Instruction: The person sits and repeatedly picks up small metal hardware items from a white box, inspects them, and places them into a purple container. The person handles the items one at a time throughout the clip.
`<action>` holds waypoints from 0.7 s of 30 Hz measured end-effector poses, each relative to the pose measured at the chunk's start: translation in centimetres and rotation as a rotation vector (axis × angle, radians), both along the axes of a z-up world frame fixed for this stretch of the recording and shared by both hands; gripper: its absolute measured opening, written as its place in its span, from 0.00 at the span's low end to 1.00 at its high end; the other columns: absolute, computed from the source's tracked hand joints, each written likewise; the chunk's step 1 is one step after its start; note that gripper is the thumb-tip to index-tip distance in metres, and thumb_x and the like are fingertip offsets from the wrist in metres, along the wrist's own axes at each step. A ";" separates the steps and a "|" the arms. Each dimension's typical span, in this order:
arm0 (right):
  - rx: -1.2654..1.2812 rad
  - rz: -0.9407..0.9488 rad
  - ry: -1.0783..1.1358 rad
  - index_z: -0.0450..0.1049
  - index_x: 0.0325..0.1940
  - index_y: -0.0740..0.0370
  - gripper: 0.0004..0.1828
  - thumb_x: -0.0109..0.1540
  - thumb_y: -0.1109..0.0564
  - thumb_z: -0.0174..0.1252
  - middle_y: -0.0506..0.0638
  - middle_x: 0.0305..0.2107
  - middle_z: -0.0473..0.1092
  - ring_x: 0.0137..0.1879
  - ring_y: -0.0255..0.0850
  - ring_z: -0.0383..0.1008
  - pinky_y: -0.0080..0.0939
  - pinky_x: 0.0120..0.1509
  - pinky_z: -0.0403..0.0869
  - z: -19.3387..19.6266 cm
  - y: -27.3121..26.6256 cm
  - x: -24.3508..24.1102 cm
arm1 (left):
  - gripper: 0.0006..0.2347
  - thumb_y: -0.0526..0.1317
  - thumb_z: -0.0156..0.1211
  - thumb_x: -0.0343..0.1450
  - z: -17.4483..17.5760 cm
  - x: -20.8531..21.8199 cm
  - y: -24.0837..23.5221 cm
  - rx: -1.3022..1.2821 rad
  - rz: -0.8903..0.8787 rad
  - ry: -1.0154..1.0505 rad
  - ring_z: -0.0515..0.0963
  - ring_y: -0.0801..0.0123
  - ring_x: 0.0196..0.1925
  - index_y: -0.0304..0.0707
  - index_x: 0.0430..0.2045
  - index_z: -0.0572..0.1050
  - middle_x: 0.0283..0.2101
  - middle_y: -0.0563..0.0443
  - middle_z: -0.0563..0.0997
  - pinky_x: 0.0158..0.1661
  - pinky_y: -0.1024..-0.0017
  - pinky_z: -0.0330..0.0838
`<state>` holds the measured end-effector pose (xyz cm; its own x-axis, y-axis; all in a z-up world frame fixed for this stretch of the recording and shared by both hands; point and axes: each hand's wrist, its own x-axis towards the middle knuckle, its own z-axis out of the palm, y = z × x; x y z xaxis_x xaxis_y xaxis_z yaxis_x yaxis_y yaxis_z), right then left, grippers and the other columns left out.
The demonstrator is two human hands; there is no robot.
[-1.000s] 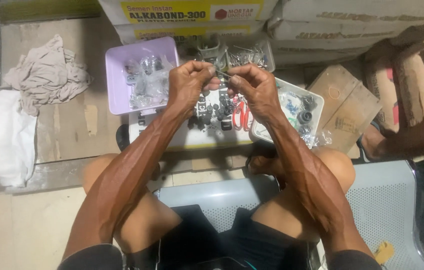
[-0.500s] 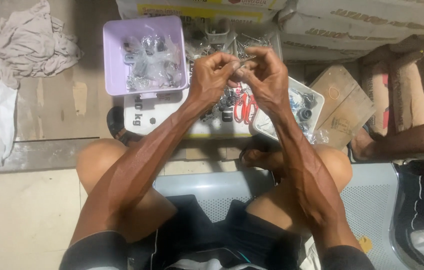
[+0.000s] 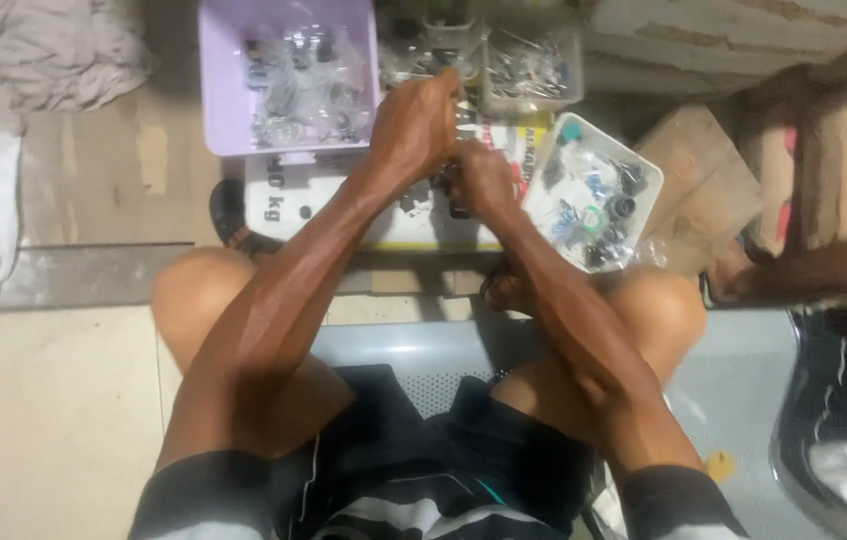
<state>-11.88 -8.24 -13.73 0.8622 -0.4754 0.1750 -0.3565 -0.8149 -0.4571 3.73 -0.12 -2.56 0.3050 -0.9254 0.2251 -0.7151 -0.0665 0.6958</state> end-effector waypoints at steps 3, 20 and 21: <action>-0.128 -0.147 0.225 0.72 0.27 0.62 0.03 0.56 0.62 0.57 0.61 0.26 0.72 0.33 0.67 0.72 0.67 0.45 0.66 -1.9 0.5 0.6 | 0.08 0.24 0.46 0.69 -2.4 -0.2 -0.4 0.253 -0.073 -0.043 0.76 0.56 0.22 0.29 0.35 0.75 0.22 0.45 0.76 0.22 0.59 0.71; -0.028 -0.763 0.475 0.81 0.44 0.59 0.14 0.61 0.50 0.59 0.61 0.30 0.75 0.42 0.61 0.81 0.59 0.46 0.80 -6.3 -8.5 -14.9 | 0.07 0.30 0.53 0.73 -16.9 -1.4 0.8 0.361 -0.070 -0.249 0.85 0.56 0.36 0.31 0.29 0.80 0.31 0.40 0.79 0.36 0.59 0.80; -0.084 -0.724 0.530 0.77 0.52 0.74 0.22 0.62 0.52 0.60 0.66 0.32 0.73 0.43 0.63 0.80 0.64 0.49 0.80 -7.5 -7.9 -15.5 | 0.07 0.31 0.53 0.73 -17.7 -1.3 0.6 0.366 -0.056 -0.237 0.84 0.57 0.35 0.31 0.30 0.80 0.30 0.40 0.78 0.36 0.62 0.80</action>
